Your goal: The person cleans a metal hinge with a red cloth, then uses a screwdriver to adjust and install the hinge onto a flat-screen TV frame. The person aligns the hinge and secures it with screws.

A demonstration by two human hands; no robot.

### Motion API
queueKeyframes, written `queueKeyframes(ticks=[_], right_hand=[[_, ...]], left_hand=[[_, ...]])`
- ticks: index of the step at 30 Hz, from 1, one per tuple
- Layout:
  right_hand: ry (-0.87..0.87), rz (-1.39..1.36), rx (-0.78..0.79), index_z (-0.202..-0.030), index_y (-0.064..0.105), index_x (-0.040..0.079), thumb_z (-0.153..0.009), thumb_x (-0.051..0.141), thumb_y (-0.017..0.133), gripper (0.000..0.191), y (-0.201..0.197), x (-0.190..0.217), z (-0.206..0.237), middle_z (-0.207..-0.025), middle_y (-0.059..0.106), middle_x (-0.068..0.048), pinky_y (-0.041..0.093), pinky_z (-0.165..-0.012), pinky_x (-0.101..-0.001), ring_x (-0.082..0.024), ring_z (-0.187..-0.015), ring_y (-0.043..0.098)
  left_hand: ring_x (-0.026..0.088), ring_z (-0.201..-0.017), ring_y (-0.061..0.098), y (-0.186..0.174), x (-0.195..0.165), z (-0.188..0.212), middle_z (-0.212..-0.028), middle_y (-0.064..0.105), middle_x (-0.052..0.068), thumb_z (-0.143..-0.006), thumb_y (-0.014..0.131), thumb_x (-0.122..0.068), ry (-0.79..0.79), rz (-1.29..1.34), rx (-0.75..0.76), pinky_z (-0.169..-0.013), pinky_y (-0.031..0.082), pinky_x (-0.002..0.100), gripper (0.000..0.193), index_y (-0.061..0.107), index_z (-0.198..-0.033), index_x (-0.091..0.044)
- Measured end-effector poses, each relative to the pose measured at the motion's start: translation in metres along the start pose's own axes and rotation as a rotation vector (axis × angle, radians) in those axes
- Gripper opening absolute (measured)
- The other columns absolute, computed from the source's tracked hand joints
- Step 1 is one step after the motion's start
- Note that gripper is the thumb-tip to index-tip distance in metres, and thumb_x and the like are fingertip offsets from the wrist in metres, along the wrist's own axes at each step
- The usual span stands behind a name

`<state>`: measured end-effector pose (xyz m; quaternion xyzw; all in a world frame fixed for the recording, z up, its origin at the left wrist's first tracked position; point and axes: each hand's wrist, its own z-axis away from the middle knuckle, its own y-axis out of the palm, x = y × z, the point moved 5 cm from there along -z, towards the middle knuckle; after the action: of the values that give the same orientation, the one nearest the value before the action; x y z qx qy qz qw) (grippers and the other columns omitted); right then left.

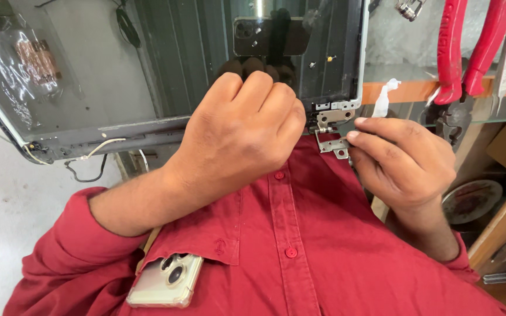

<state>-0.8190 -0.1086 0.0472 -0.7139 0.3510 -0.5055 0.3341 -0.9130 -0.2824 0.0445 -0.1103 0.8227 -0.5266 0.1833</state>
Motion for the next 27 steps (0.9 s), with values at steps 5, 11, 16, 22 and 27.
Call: queueKeyframes(ticks=[5, 11, 16, 22, 27], right_hand=[[-0.033, -0.027, 0.060, -0.094, 0.069, 0.002, -0.078, -0.010, 0.080, 0.023, 0.0010, -0.0004, -0.0049, -0.104, 0.072, -0.012, 0.057, -0.070, -0.0356, -0.027, -0.084, 0.072], [-0.057, -0.012, 0.109, -0.093, 0.067, 0.002, -0.073, -0.009, 0.079, 0.026, 0.0000, -0.0006, -0.0085, -0.107, 0.073, -0.011, 0.056, -0.068, -0.0359, -0.028, -0.084, 0.072], [-0.061, -0.034, 0.081, -0.094, 0.067, 0.002, -0.076, -0.009, 0.077, 0.024, 0.0026, -0.0055, -0.0038, -0.108, 0.073, -0.012, 0.057, -0.070, -0.0374, -0.029, -0.086, 0.073], [-0.096, -0.016, 0.040, -0.092, 0.066, 0.002, -0.076, -0.008, 0.077, 0.022, 0.0064, -0.0060, -0.0030, -0.105, 0.073, -0.014, 0.055, -0.065, -0.0366, -0.029, -0.080, 0.071], [-0.113, -0.004, 0.021, -0.092, 0.067, 0.002, -0.076, -0.006, 0.078, 0.021, 0.0077, -0.0022, -0.0065, -0.104, 0.073, -0.012, 0.056, -0.065, -0.0363, -0.028, -0.081, 0.072]], left_hand=[[0.016, -0.077, 0.049, -0.0016, 0.0005, -0.0021, -0.077, 0.048, 0.001, -0.083, 0.071, -0.009, 0.036, -0.033, 0.001, -0.065, 0.035, 0.029, 0.007, 0.064, -0.081, -0.008], [0.019, -0.078, 0.048, 0.0033, -0.0001, -0.0016, -0.080, 0.048, 0.003, -0.081, 0.069, -0.011, 0.089, 0.009, 0.082, -0.067, 0.035, 0.032, 0.008, 0.062, -0.079, -0.008], [0.018, -0.078, 0.049, 0.0042, -0.0004, 0.0006, -0.078, 0.049, 0.003, -0.080, 0.069, -0.011, 0.126, -0.029, 0.121, -0.066, 0.035, 0.031, 0.009, 0.061, -0.077, -0.008], [0.019, -0.075, 0.048, 0.0052, -0.0054, -0.0002, -0.079, 0.052, 0.005, -0.083, 0.069, -0.011, 0.134, -0.052, 0.082, -0.065, 0.035, 0.031, 0.008, 0.065, -0.081, -0.005], [0.020, -0.076, 0.051, 0.0077, -0.0075, -0.0019, -0.080, 0.054, 0.006, -0.086, 0.069, -0.012, 0.188, -0.132, 0.073, -0.065, 0.038, 0.031, 0.009, 0.064, -0.081, -0.006]])
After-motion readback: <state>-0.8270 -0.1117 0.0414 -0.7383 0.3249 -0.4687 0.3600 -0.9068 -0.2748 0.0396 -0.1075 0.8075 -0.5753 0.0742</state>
